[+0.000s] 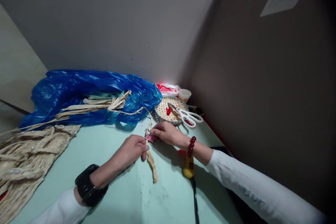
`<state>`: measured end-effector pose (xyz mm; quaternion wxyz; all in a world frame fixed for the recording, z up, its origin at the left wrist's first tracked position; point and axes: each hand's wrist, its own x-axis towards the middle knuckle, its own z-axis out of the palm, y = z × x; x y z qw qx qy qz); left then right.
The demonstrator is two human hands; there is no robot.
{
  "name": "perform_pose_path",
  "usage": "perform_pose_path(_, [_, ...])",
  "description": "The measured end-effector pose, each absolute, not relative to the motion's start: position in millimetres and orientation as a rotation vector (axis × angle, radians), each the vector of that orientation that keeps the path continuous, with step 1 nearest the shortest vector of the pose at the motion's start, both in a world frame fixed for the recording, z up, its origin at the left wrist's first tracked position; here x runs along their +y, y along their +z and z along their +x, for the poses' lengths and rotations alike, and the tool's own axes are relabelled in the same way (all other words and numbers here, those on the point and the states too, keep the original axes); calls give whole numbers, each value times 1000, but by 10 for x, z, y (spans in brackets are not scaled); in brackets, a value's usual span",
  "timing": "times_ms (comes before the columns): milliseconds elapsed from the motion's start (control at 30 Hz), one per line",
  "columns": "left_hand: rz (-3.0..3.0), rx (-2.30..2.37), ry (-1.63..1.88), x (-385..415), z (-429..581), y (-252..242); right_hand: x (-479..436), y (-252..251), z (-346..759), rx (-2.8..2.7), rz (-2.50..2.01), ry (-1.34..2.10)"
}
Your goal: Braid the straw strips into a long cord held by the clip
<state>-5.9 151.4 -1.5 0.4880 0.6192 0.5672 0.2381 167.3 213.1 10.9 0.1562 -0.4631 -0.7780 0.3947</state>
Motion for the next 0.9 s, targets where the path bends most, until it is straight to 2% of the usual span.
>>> perform_pose_path(233, [1292,1233,605,1341,-125,-40,1939,147,1742,-2187,-1391,991])
perform_pose_path(467, [1020,1022,611,1328,-149,26,1390,288,1820,-2239,-1418,675])
perform_pose_path(567, [936,963,605,1369,-151,40,1128,194,1801,-2345,-1355,645])
perform_pose_path(733, [891,967,610,1405,-156,23,900,-72,1572,-2541,-1211,401])
perform_pose_path(833, [904,1011,594,1410,-154,-22,693,-101,1351,-2540,-1103,409])
perform_pose_path(900, [917,1055,585,1412,-143,-57,413,-44,1220,-2564,-924,536])
